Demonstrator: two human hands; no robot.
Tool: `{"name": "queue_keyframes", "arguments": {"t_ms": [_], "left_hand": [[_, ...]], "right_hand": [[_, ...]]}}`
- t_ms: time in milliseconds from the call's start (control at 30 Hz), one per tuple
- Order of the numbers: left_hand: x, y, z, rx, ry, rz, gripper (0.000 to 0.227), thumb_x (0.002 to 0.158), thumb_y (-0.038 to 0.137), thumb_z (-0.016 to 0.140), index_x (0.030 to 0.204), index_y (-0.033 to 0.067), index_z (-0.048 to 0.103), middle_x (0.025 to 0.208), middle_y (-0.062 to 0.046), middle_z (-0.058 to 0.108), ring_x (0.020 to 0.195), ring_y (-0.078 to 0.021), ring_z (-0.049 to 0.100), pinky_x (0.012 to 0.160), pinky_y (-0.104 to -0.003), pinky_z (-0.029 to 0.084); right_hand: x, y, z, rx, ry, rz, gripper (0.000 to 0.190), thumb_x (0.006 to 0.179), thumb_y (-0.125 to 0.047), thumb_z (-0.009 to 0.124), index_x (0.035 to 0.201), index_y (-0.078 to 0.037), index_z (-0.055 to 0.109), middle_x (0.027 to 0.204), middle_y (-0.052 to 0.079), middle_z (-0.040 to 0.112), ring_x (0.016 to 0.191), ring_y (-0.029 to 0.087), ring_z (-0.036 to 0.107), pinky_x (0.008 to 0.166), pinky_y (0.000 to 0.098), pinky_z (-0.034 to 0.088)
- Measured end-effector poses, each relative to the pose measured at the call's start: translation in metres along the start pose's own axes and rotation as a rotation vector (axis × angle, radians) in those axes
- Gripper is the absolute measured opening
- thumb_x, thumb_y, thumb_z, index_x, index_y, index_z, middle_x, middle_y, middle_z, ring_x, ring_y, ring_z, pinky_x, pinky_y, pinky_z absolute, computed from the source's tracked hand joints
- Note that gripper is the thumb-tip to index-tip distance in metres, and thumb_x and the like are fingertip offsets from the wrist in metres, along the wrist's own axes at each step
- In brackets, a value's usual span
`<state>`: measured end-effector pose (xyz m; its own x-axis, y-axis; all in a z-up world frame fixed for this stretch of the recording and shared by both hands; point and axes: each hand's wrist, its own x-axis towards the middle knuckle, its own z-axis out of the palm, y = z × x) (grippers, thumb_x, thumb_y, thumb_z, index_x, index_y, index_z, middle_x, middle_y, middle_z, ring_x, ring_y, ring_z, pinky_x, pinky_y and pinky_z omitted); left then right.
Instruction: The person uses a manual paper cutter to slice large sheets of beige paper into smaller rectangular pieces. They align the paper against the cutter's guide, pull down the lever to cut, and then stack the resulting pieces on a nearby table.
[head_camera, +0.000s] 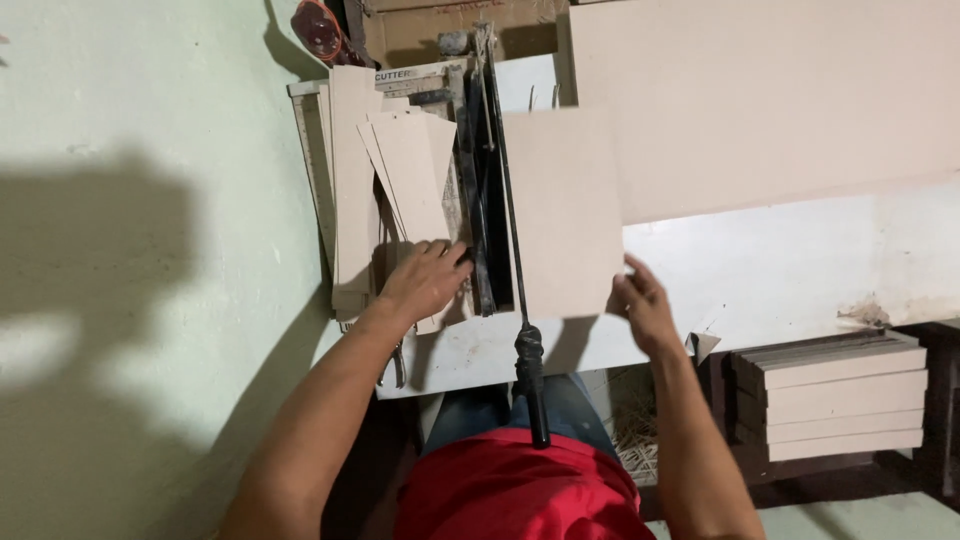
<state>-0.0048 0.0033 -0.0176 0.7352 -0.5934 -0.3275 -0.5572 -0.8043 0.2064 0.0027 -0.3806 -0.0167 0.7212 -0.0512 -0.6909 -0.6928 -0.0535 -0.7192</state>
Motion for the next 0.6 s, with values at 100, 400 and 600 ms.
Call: {"name": "queue_keyframes", "arguments": {"t_ms": [100, 400, 600], "left_hand": [[0.012, 0.007, -0.003, 0.005, 0.163, -0.126, 0.023, 0.099, 0.025, 0.062, 0.119, 0.0169, 0.068, 0.121, -0.011, 0.059, 0.108, -0.0288, 0.059, 0.094, -0.044, 0.044], [0.066, 0.038, -0.048, -0.174, -0.2, -0.567, 0.078, 0.094, 0.056, 0.063, 0.157, 0.0174, 0.04, 0.16, -0.026, 0.036, 0.155, -0.0407, 0.015, 0.12, -0.068, -0.006], [0.076, 0.045, -0.056, -0.216, -0.195, -0.613, 0.107, 0.082, 0.053, 0.076, 0.163, 0.0097, 0.022, 0.164, -0.034, 0.018, 0.155, -0.046, 0.004, 0.118, -0.073, -0.007]], "right_hand": [[0.005, 0.025, 0.02, 0.003, -0.015, 0.022, 0.047, 0.104, -0.018, 0.059, 0.151, -0.016, 0.051, 0.113, 0.016, 0.063, 0.093, 0.027, 0.068, 0.077, 0.0442, 0.064], [0.039, 0.01, 0.054, -0.317, 0.072, -0.103, 0.045, 0.109, -0.016, 0.053, 0.154, -0.012, 0.047, 0.121, 0.024, 0.066, 0.115, 0.042, 0.067, 0.092, 0.0535, 0.059], [0.037, 0.001, 0.064, -0.609, 0.138, -0.113, 0.046, 0.106, -0.011, 0.052, 0.152, -0.013, 0.05, 0.119, 0.023, 0.07, 0.112, 0.041, 0.069, 0.093, 0.0503, 0.06]]}}
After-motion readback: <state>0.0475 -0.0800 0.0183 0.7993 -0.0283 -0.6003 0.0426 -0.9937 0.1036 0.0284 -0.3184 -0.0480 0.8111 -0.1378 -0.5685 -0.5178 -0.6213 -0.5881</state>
